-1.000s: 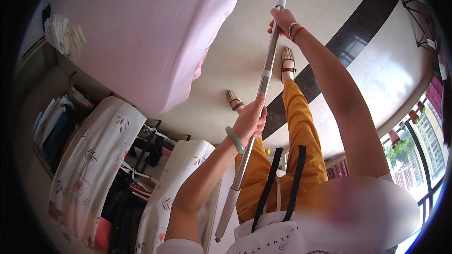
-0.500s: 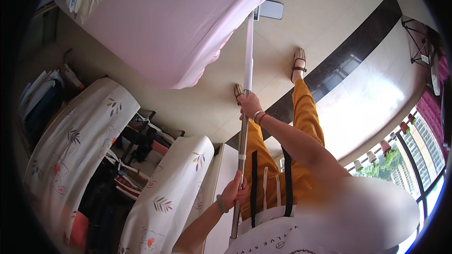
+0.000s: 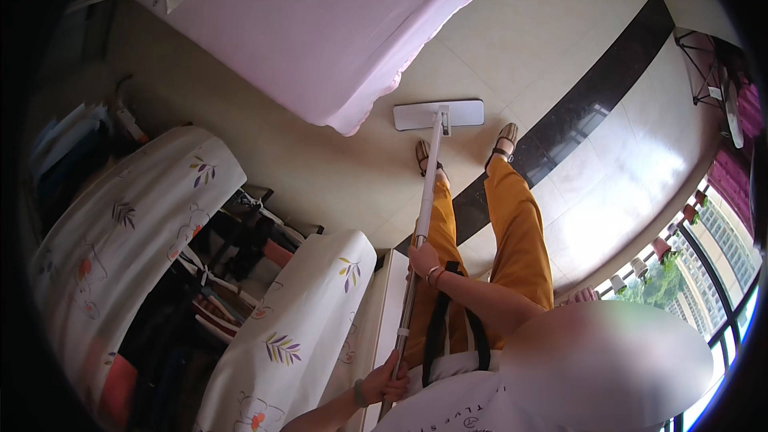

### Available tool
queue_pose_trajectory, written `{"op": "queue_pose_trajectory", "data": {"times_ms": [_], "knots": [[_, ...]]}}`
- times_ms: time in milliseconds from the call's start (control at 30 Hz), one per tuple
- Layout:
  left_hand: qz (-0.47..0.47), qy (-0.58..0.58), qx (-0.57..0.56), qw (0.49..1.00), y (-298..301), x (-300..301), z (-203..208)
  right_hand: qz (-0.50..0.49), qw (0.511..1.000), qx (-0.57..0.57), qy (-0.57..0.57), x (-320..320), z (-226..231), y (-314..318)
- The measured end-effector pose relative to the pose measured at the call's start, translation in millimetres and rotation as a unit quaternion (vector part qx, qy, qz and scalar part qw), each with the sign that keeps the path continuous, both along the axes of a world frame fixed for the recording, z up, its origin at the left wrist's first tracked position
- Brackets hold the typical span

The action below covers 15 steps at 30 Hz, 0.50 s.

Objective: The person mops the tiled floor of a bedroom using a flat mop. They move the mop back and forth across the floor, navigating around a bed with a pink sheet and a baby crib. The person cleans the area between the furniture and along the walls.

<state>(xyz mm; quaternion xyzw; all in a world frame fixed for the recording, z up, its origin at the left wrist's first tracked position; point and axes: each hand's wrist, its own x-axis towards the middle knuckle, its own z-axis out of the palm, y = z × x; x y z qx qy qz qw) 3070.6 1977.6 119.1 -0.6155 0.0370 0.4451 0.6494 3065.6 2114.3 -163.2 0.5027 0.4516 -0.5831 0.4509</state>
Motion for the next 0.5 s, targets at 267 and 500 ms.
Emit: {"op": "queue_pose_trajectory", "data": {"times_ms": [267,500], "knots": [[-0.217,0.099,-0.003,0.971,51.4,-69.1,-59.1,-0.111,0.994,0.002,0.000,-100.2,-8.3,78.3],[-0.237,0.261,0.056,0.934,177.9,-174.0,-184.2,-0.151,0.982,0.064,0.092,-235.5,-103.2,235.9]]}}
